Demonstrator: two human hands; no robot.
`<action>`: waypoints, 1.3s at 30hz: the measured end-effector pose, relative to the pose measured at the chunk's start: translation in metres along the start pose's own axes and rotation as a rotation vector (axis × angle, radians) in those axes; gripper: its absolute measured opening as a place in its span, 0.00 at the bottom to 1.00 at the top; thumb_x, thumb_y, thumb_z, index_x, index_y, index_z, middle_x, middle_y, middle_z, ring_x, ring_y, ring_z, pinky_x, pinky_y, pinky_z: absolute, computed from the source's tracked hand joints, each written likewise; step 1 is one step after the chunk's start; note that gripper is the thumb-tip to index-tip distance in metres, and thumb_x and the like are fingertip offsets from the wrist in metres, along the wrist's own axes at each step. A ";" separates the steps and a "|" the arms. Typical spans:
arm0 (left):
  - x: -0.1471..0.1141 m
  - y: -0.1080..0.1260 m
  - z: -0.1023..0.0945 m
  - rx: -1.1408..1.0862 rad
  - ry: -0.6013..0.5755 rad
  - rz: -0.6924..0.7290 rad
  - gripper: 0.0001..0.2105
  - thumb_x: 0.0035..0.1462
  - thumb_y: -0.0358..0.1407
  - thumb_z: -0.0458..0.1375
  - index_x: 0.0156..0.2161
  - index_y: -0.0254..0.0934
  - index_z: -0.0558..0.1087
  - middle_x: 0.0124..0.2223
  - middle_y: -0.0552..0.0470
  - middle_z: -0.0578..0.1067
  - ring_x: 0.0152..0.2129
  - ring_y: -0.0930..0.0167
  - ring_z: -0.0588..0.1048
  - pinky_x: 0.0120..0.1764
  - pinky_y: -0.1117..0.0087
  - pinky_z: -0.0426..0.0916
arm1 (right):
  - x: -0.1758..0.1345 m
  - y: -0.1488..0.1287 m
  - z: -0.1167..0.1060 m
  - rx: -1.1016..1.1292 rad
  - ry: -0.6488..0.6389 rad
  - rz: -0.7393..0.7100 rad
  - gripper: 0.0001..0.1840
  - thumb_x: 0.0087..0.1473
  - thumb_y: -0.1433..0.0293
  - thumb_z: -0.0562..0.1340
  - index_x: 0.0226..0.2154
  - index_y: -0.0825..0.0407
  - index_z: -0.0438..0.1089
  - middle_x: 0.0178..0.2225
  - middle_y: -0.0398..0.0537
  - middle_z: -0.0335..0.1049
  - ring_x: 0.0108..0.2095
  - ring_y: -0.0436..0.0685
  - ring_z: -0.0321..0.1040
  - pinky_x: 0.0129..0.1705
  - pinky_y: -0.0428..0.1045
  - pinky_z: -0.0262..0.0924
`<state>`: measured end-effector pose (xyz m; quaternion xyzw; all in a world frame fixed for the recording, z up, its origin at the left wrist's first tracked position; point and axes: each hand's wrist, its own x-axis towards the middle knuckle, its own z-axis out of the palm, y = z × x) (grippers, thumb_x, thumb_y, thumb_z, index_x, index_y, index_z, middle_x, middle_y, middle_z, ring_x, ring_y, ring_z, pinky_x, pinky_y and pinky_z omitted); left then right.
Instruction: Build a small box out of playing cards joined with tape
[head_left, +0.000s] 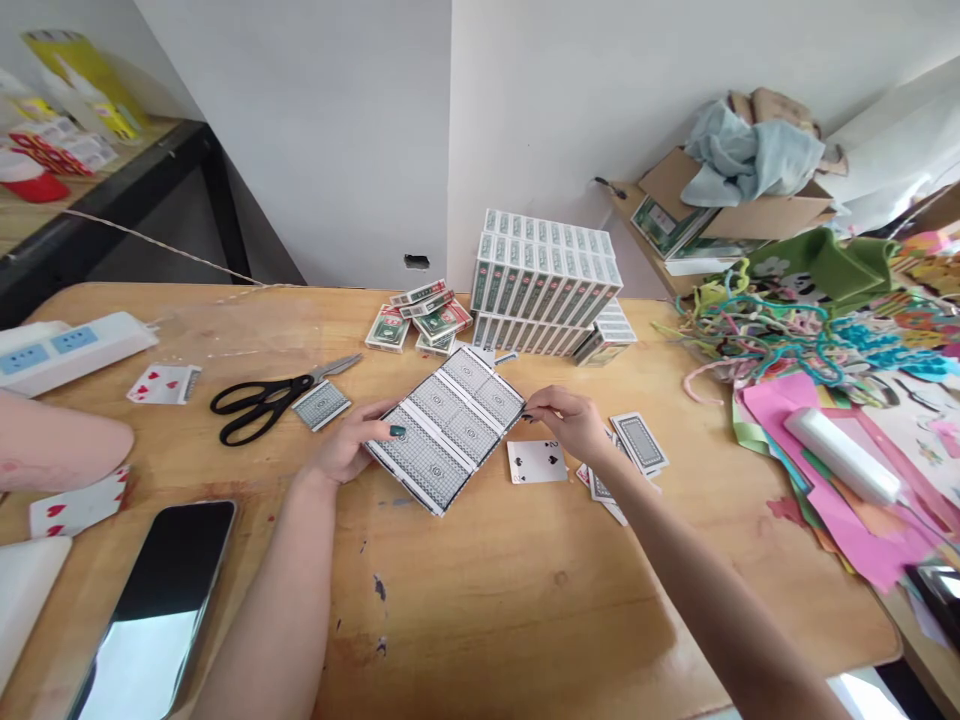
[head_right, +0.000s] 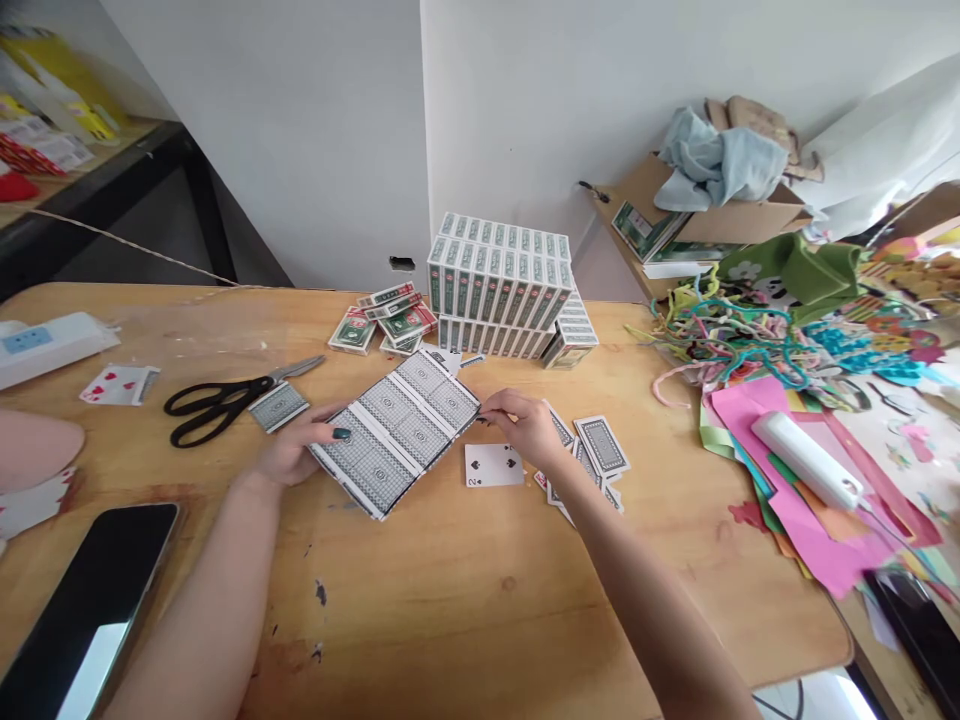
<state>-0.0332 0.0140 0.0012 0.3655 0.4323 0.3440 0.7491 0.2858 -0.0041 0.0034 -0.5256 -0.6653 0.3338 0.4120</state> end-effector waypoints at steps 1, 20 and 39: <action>0.000 0.000 0.000 0.002 0.004 0.001 0.21 0.36 0.31 0.62 0.41 0.34 0.78 0.33 0.47 0.80 0.29 0.63 0.77 0.27 0.71 0.67 | -0.003 0.002 0.004 0.041 0.055 0.042 0.10 0.50 0.61 0.63 0.28 0.49 0.76 0.29 0.46 0.76 0.30 0.54 0.74 0.36 0.52 0.71; -0.006 0.006 -0.001 0.095 -0.007 0.033 0.21 0.38 0.33 0.64 0.43 0.37 0.78 0.41 0.49 0.80 0.38 0.61 0.76 0.33 0.71 0.68 | -0.034 -0.015 0.037 -0.107 0.327 0.027 0.10 0.51 0.68 0.61 0.35 0.46 0.77 0.39 0.51 0.76 0.39 0.58 0.73 0.45 0.54 0.68; 0.048 0.046 -0.043 1.356 0.637 0.268 0.11 0.51 0.28 0.54 0.39 0.34 0.75 0.45 0.35 0.73 0.49 0.49 0.68 0.50 0.45 0.60 | -0.054 -0.030 0.043 -0.038 0.269 0.173 0.19 0.61 0.60 0.51 0.42 0.51 0.72 0.44 0.54 0.72 0.41 0.58 0.72 0.42 0.53 0.67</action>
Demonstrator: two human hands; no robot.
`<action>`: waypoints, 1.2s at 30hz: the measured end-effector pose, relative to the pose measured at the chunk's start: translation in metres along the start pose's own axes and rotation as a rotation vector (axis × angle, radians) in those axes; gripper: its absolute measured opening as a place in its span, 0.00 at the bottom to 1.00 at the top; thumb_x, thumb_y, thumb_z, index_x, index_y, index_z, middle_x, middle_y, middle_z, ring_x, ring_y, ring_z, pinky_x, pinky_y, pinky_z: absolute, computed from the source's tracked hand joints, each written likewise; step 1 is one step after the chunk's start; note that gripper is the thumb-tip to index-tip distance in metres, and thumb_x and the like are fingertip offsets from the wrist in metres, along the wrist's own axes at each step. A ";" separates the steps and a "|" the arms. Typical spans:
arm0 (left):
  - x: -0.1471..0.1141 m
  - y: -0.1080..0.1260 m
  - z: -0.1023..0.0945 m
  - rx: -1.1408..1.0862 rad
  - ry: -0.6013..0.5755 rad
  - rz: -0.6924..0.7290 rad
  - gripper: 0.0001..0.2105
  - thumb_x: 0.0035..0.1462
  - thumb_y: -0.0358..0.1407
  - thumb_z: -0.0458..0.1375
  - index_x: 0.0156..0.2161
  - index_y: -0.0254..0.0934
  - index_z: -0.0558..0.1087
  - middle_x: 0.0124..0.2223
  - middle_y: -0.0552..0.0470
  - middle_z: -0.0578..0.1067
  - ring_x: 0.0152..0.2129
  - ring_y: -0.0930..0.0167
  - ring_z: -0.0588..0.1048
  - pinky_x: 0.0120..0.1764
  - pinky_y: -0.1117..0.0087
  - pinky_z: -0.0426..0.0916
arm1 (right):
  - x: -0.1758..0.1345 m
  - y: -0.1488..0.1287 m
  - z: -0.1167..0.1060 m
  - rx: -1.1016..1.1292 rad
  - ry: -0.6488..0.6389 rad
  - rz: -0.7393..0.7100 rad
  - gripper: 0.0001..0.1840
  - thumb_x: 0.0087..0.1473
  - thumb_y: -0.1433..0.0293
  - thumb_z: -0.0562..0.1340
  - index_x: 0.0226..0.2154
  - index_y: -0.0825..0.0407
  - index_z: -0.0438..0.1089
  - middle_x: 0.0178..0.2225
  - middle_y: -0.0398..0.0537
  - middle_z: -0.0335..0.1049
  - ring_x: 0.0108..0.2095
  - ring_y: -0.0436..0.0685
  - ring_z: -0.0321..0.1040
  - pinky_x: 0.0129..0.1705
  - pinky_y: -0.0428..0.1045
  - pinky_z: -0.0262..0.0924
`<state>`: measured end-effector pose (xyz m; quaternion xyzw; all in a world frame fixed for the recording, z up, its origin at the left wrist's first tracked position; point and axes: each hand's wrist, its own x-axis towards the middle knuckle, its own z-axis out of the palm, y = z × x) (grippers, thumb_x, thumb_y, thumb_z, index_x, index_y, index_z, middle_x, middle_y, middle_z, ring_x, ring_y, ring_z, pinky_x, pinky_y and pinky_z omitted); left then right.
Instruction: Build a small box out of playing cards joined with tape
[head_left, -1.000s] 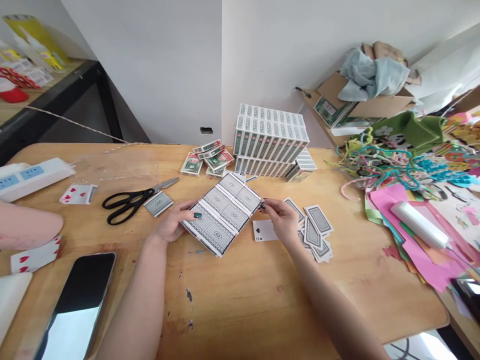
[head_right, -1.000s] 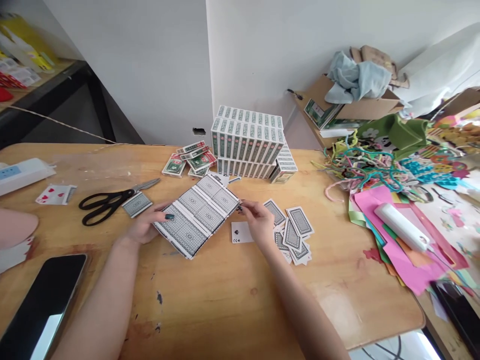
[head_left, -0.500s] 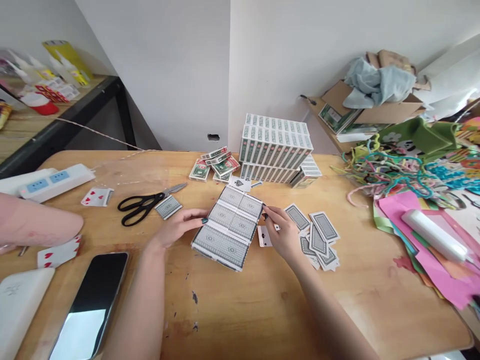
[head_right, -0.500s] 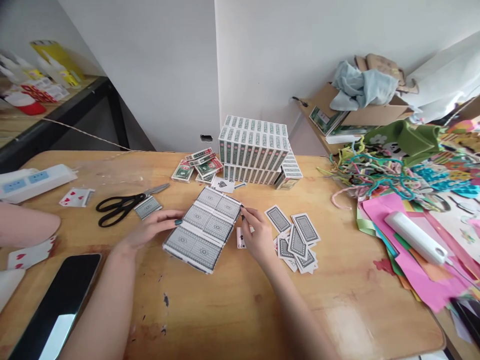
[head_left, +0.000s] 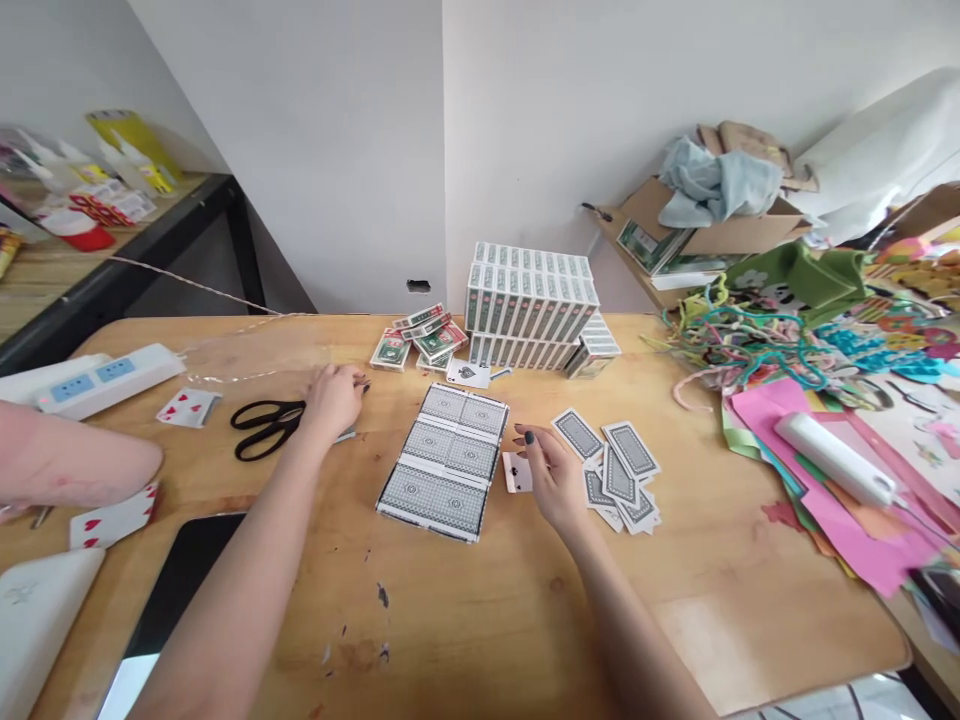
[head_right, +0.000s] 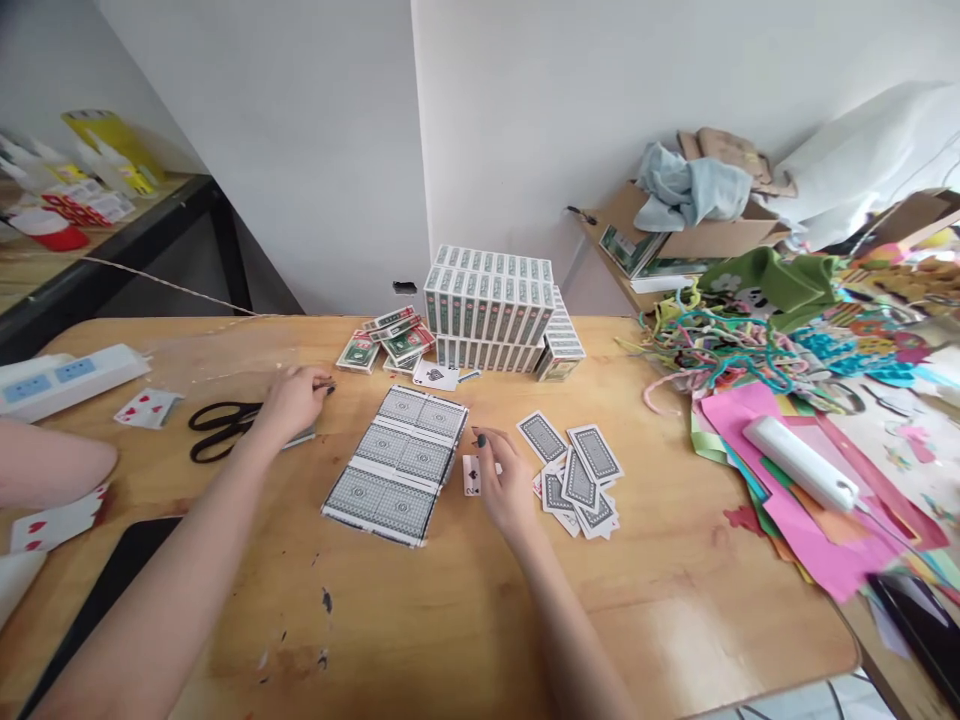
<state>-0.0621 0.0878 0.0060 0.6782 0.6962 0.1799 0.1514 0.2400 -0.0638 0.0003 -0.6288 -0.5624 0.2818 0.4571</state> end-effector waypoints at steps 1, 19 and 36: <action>0.001 0.000 0.000 -0.002 -0.006 0.001 0.09 0.51 0.29 0.55 0.37 0.34 0.76 0.44 0.35 0.74 0.49 0.48 0.68 0.50 0.44 0.59 | -0.003 0.001 -0.002 0.015 0.005 0.015 0.18 0.61 0.59 0.52 0.41 0.51 0.73 0.43 0.54 0.72 0.41 0.58 0.72 0.42 0.54 0.67; -0.065 0.149 -0.093 -1.567 0.278 0.120 0.09 0.48 0.27 0.64 0.37 0.35 0.76 0.24 0.57 0.71 0.20 0.76 0.74 0.27 0.73 0.75 | -0.034 -0.078 0.000 0.190 -0.551 -0.111 0.09 0.54 0.70 0.60 0.38 0.51 0.74 0.35 0.48 0.75 0.33 0.53 0.70 0.37 0.48 0.66; -0.093 0.162 -0.038 -1.685 -0.014 -0.181 0.16 0.46 0.41 0.67 0.40 0.34 0.77 0.33 0.50 0.76 0.32 0.69 0.78 0.37 0.64 0.76 | -0.056 -0.077 0.012 1.122 -0.566 0.214 0.37 0.53 0.64 0.65 0.61 0.40 0.50 0.44 0.48 0.67 0.45 0.59 0.71 0.45 0.59 0.68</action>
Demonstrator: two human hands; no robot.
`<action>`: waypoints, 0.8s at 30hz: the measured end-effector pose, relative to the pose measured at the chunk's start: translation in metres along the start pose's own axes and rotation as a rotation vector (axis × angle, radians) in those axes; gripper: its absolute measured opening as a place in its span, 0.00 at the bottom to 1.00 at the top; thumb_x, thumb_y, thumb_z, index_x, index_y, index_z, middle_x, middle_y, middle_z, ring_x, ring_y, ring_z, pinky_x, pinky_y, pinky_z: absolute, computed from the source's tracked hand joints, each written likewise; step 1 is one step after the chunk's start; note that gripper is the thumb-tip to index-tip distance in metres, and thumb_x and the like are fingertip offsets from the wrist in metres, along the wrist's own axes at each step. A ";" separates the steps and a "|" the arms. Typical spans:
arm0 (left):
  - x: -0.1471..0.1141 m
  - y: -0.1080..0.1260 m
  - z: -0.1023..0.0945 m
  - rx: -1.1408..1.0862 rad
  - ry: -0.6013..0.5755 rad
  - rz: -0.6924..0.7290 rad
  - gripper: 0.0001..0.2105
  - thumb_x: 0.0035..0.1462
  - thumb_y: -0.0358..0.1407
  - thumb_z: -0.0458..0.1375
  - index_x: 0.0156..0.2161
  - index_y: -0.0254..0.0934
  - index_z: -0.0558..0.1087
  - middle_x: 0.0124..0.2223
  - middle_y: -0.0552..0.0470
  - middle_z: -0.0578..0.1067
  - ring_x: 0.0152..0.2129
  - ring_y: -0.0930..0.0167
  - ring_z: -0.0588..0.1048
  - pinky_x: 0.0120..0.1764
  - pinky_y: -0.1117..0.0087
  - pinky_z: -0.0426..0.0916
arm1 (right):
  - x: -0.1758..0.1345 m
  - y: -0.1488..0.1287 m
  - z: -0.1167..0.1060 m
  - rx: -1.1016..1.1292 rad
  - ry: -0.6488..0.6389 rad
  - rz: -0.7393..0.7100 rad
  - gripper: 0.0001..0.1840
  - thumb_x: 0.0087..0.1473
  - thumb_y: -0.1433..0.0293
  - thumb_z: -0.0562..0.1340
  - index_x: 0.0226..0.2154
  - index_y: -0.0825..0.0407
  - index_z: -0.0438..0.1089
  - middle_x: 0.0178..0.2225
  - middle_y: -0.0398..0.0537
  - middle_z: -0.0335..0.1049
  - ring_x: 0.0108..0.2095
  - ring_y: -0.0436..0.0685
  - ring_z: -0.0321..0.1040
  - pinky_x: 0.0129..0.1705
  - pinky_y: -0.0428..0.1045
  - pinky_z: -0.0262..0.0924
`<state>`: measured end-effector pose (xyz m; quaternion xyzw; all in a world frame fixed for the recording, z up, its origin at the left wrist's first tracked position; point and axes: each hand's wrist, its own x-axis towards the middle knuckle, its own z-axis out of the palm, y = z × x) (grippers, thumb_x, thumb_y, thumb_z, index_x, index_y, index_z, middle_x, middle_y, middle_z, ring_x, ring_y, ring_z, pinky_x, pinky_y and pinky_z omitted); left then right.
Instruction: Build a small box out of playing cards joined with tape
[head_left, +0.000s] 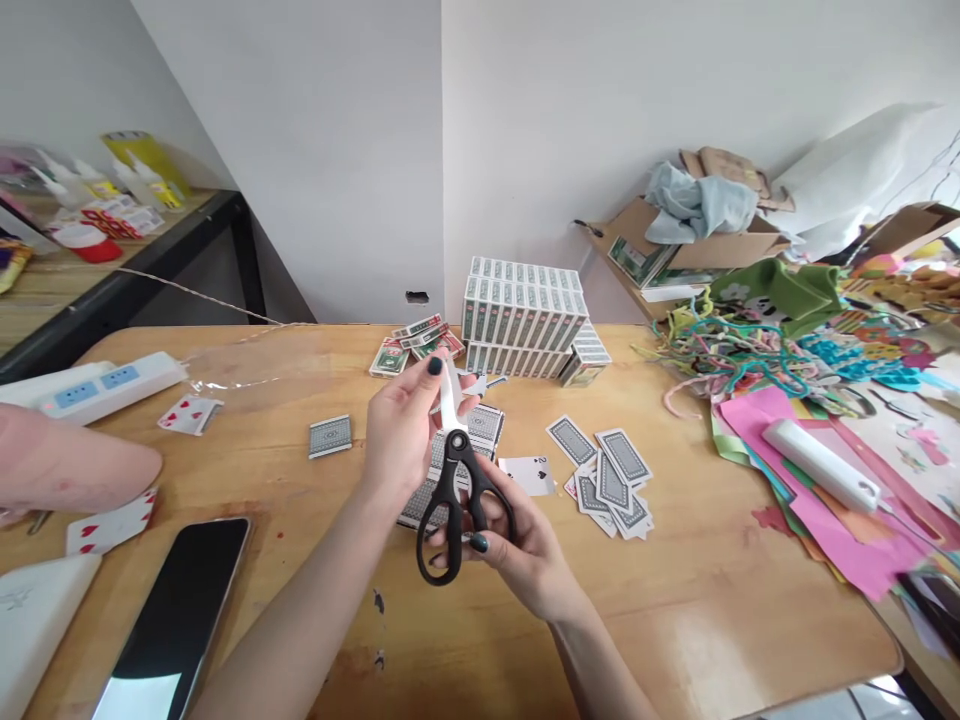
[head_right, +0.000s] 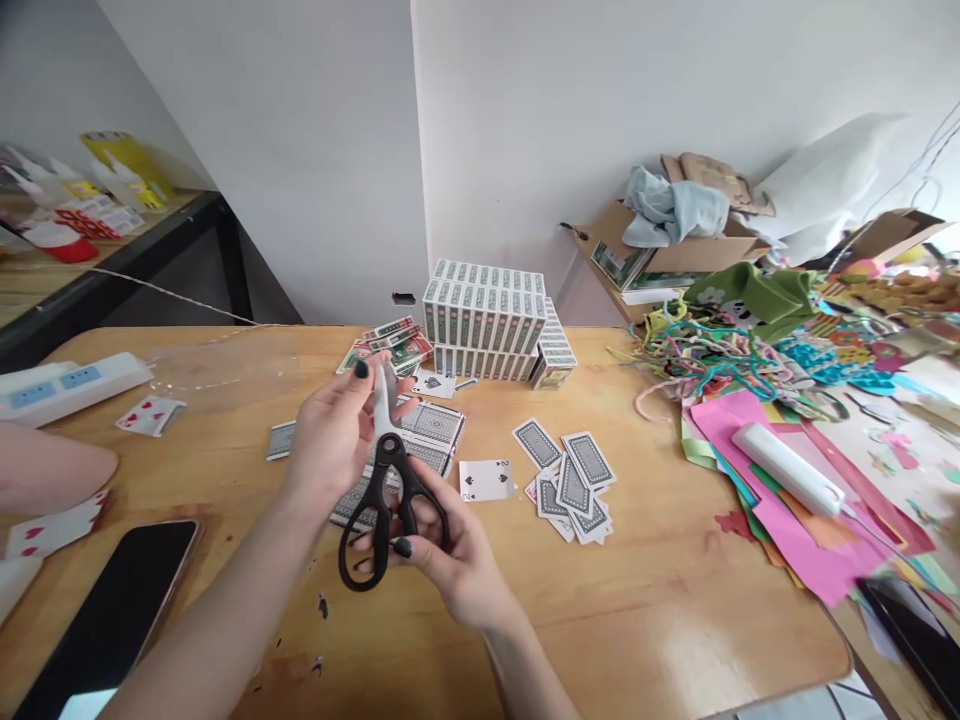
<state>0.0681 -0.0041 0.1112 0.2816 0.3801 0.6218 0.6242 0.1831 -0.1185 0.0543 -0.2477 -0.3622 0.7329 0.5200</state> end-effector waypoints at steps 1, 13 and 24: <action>0.000 0.001 -0.003 0.027 -0.008 0.009 0.17 0.47 0.43 0.66 0.40 0.34 0.77 0.33 0.49 0.76 0.32 0.68 0.78 0.37 0.64 0.76 | 0.001 -0.001 -0.001 -0.004 0.022 0.005 0.37 0.52 0.63 0.66 0.60 0.41 0.52 0.43 0.48 0.67 0.44 0.59 0.71 0.44 0.59 0.68; -0.016 -0.002 -0.041 0.354 -0.011 0.086 0.16 0.50 0.39 0.64 0.18 0.37 0.66 0.14 0.60 0.65 0.14 0.77 0.68 0.32 0.69 0.74 | 0.004 -0.010 -0.008 -0.058 0.103 0.033 0.34 0.46 0.59 0.68 0.54 0.44 0.59 0.41 0.49 0.70 0.41 0.61 0.72 0.40 0.57 0.69; -0.027 -0.001 -0.048 0.382 -0.171 -0.022 0.12 0.51 0.41 0.64 0.39 0.36 0.77 0.39 0.44 0.81 0.38 0.62 0.79 0.48 0.61 0.72 | 0.004 -0.010 -0.009 -0.036 0.107 0.019 0.29 0.47 0.59 0.68 0.50 0.43 0.62 0.37 0.46 0.69 0.39 0.61 0.73 0.41 0.58 0.68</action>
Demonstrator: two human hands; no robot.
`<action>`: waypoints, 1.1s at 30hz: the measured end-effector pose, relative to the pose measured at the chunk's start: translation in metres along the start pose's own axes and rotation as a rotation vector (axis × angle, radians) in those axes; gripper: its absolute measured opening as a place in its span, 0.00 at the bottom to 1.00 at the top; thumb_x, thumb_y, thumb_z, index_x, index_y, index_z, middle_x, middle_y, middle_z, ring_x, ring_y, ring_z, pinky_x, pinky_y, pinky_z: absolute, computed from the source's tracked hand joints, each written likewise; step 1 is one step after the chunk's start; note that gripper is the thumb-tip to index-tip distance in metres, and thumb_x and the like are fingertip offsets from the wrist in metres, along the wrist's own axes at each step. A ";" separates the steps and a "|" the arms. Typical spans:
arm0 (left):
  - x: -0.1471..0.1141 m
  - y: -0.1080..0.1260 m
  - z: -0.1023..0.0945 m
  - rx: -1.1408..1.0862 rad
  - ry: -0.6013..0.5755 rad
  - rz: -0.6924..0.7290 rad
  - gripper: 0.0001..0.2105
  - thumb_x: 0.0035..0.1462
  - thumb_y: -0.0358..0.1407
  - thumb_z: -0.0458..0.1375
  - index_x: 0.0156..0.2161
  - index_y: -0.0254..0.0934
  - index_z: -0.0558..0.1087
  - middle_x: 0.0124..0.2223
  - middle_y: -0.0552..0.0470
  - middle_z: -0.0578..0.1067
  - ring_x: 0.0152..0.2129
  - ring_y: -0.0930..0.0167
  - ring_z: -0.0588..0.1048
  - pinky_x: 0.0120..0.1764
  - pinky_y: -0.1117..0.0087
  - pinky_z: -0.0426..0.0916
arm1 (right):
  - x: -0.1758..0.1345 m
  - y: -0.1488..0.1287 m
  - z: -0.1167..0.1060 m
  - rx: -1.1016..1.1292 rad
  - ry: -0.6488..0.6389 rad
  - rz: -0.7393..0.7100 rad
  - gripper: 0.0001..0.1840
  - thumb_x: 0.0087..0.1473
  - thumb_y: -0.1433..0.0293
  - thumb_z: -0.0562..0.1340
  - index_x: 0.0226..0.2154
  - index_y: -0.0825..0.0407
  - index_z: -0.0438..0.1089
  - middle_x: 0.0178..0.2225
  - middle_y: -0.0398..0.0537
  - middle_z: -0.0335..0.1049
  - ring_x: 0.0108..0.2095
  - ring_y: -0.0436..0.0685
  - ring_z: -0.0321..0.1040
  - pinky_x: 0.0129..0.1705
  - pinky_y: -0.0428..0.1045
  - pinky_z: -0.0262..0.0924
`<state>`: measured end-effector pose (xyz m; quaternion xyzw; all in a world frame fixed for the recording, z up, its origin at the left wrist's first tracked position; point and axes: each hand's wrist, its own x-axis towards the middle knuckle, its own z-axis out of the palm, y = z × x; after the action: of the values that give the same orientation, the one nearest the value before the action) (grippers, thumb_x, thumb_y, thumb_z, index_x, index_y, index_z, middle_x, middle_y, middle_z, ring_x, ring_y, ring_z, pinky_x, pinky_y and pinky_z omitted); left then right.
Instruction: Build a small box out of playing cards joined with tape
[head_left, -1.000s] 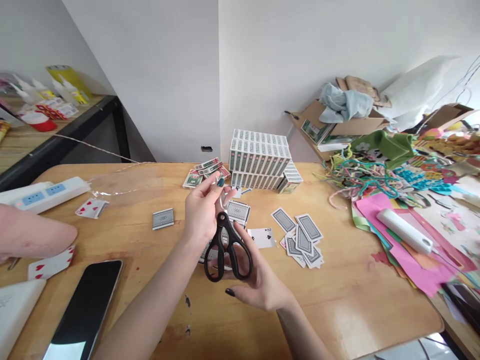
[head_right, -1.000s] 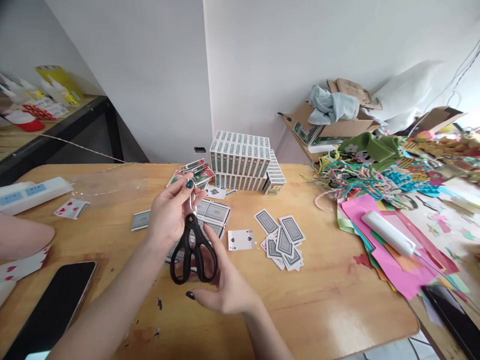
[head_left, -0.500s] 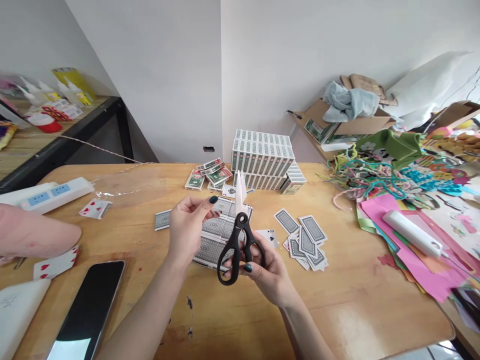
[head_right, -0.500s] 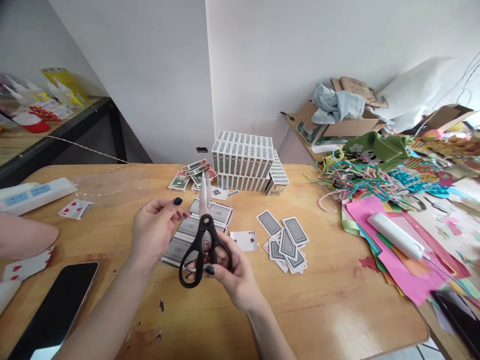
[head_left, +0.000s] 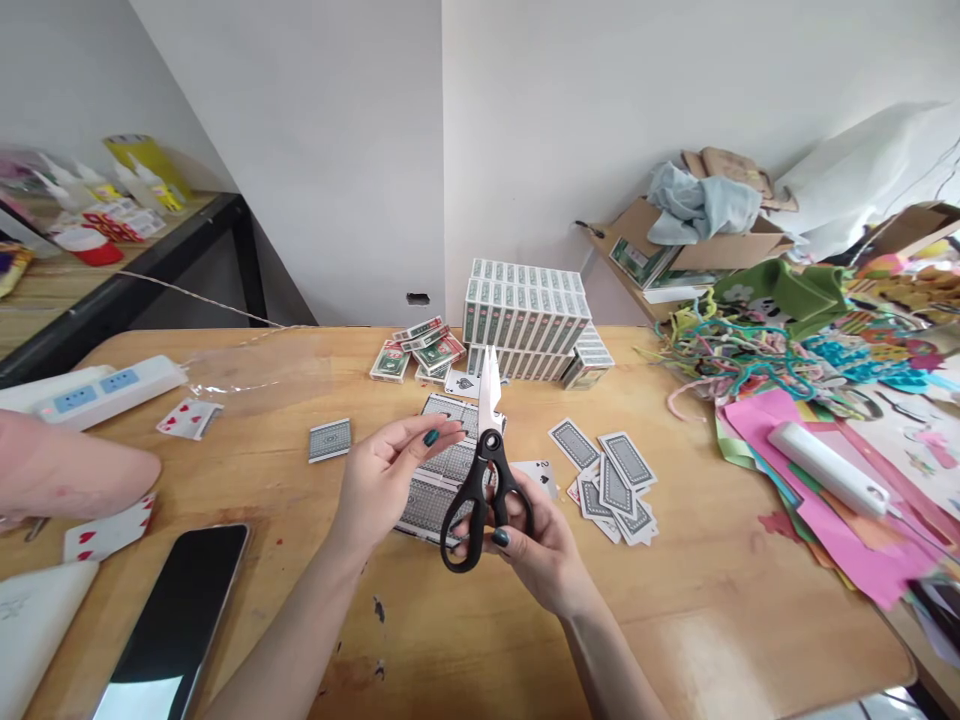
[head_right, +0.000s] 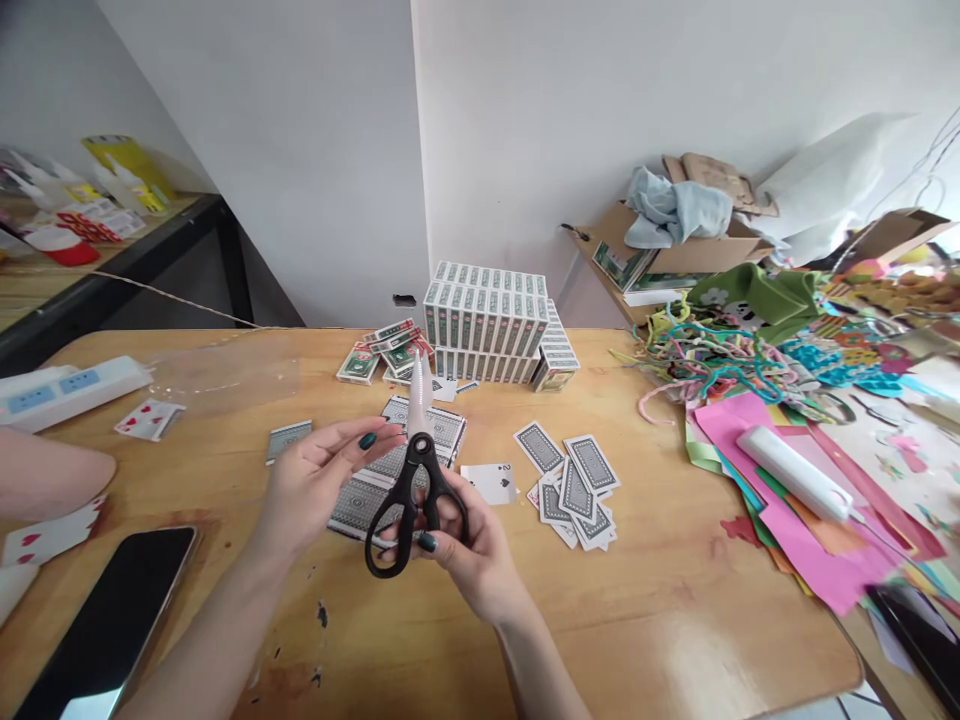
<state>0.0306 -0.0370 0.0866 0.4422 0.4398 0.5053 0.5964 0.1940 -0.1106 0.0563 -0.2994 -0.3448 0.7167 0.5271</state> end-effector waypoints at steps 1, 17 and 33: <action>0.000 0.000 0.000 0.006 -0.007 0.005 0.13 0.51 0.41 0.64 0.40 0.36 0.77 0.41 0.44 0.80 0.39 0.62 0.79 0.49 0.61 0.71 | 0.000 0.000 0.000 -0.013 0.015 0.004 0.29 0.46 0.59 0.68 0.50 0.43 0.62 0.37 0.46 0.69 0.39 0.61 0.73 0.40 0.58 0.69; 0.018 -0.005 -0.004 0.389 0.108 0.123 0.11 0.55 0.42 0.58 0.26 0.39 0.71 0.16 0.57 0.71 0.14 0.72 0.72 0.22 0.72 0.67 | -0.012 -0.059 -0.075 -0.433 0.889 -0.381 0.18 0.45 0.59 0.69 0.38 0.51 0.72 0.32 0.47 0.75 0.29 0.55 0.73 0.28 0.47 0.67; 0.080 -0.046 -0.032 0.889 -0.250 0.076 0.14 0.54 0.44 0.55 0.42 0.42 0.77 0.47 0.47 0.76 0.43 0.60 0.73 0.48 0.60 0.64 | -0.021 -0.086 -0.086 -0.519 0.703 -0.125 0.18 0.44 0.56 0.68 0.34 0.49 0.70 0.30 0.45 0.73 0.25 0.53 0.69 0.23 0.45 0.60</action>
<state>0.0176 0.0400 0.0289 0.7283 0.5219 0.2320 0.3787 0.3152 -0.0976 0.0771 -0.6261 -0.3306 0.4276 0.5620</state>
